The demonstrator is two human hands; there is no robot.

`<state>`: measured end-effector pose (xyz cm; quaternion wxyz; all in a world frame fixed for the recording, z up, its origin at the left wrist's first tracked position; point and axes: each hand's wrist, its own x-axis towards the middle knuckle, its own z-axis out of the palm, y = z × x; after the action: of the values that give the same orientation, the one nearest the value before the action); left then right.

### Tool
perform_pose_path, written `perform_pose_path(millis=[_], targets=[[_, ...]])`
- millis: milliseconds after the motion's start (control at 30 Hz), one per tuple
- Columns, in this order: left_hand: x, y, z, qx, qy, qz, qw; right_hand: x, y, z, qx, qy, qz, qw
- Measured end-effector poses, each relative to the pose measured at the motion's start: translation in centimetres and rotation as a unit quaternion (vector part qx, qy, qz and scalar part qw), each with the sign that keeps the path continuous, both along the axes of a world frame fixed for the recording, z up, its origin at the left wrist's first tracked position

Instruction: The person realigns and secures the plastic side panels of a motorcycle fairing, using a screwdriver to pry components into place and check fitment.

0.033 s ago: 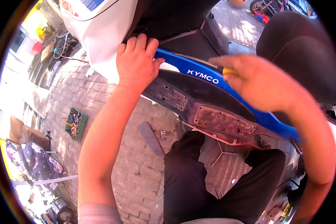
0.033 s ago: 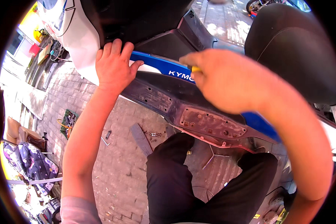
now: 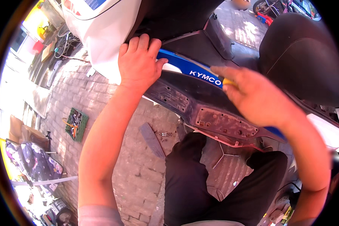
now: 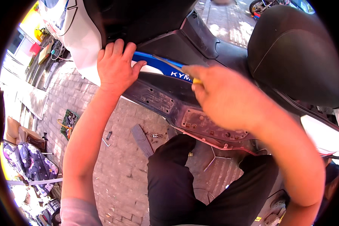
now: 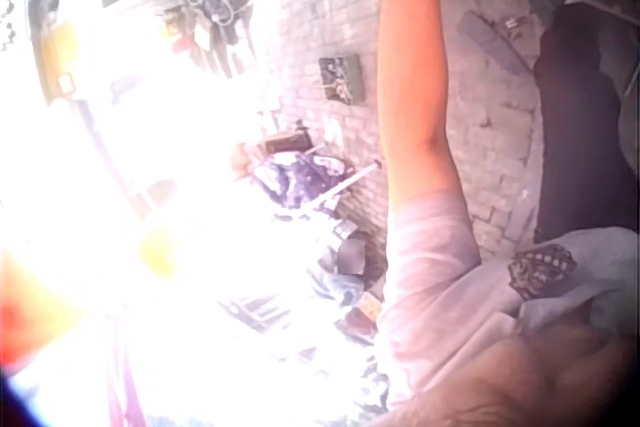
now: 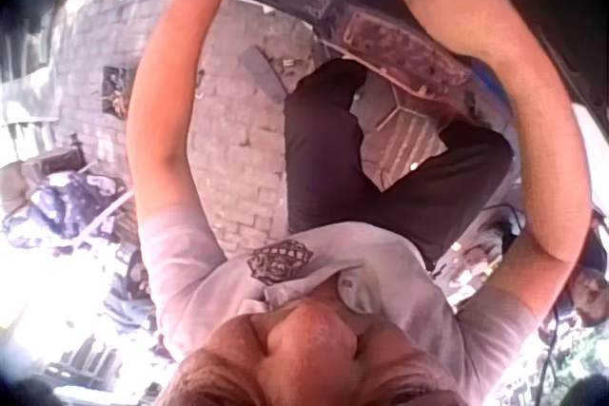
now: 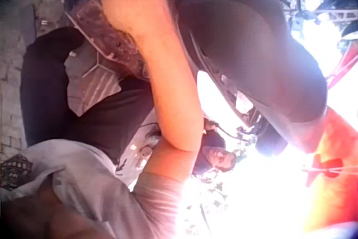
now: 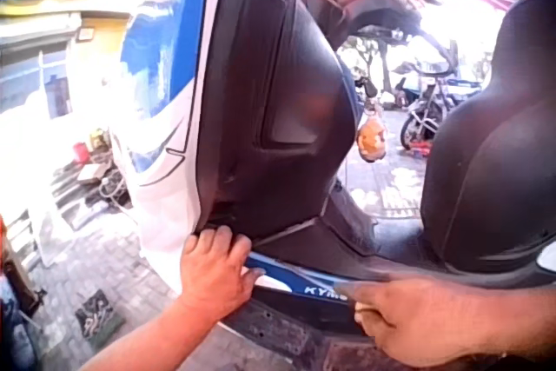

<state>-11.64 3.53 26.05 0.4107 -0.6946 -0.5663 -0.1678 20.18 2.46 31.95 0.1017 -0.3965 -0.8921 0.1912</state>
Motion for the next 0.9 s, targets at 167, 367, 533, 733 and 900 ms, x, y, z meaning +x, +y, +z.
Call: perform_pose_path(millis=[167, 367, 533, 733, 900], targets=[[2.1, 2.0, -0.4, 0.04, -0.021, -0.019, 0.999, -4.3, -6.5, -10.1, -0.086, 0.234, -0.167, 0.954], [1.6, 2.8, -1.3, 0.095, -0.015, -0.044, 0.994, -4.0, -5.1, -7.3, -0.064, 0.176, -0.111, 0.976], [0.3, 2.5, -1.8, 0.095, -0.01, -0.028, 0.995, -2.4, 0.0, 2.6, -0.097, -0.057, -0.012, 0.994], [1.2, 3.1, -2.3, 0.111, 0.002, -0.031, 0.993, -1.9, 1.2, 7.0, -0.124, -0.167, -0.041, 0.977], [2.1, 3.8, -3.6, 0.135, 0.032, -0.021, 0.99, -2.1, 3.9, 10.5, -0.374, -0.171, -0.062, 0.909]])
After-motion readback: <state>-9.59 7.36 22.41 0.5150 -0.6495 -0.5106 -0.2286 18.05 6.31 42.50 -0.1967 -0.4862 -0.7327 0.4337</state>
